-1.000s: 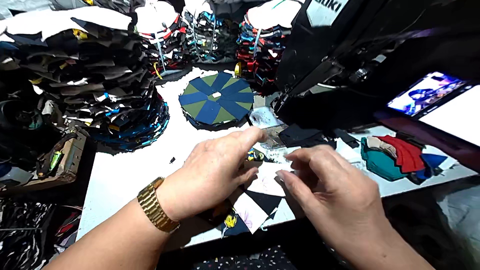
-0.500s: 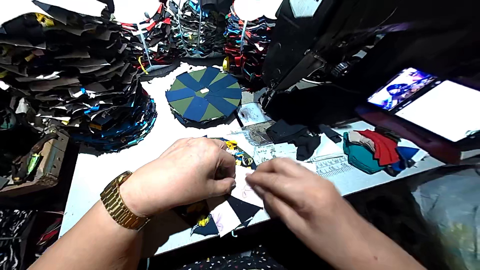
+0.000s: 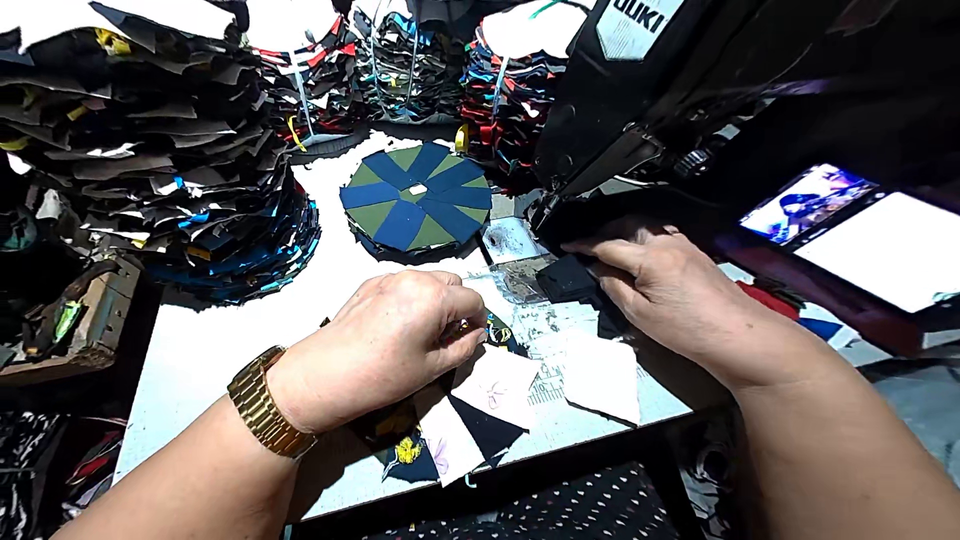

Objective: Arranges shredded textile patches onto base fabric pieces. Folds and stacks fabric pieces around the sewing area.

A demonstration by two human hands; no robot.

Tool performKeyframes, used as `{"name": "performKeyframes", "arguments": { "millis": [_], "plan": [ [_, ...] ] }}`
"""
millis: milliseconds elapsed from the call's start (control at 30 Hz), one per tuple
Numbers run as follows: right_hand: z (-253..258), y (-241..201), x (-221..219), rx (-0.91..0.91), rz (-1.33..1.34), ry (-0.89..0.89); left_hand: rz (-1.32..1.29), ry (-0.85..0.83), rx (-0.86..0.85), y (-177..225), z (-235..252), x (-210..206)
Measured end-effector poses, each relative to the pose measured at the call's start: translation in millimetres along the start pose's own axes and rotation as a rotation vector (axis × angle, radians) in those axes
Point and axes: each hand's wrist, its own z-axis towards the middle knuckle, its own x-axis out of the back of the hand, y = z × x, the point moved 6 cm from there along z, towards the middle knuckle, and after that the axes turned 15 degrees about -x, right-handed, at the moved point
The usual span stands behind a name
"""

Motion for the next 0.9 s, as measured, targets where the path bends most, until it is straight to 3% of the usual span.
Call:
{"name": "performKeyframes", "arguments": {
  "millis": [300,467,533,667,767,900],
  "plan": [
    [12,-9,19,0.057,0.042,-0.045,-0.026,0.031,-0.012,-1,1,-1],
    [5,-14,24,-0.187,0.537,-0.083,-0.063,0.073,0.001,-4,0,2],
    [-6,-21,15,-0.238,0.495,-0.067,-0.061,0.087,-0.004,-8,0,1],
    [-27,-33,12,-0.102,0.08,0.059,-0.028,0.093,0.01,-11,-2,1],
    [-33,-31,31,-0.019,0.12,0.118,-0.017,0.118,0.008,-10,-1,3],
    [-41,-38,22,0.113,0.224,0.043,-0.012,0.151,-0.006,-9,0,4]
  ]
}}
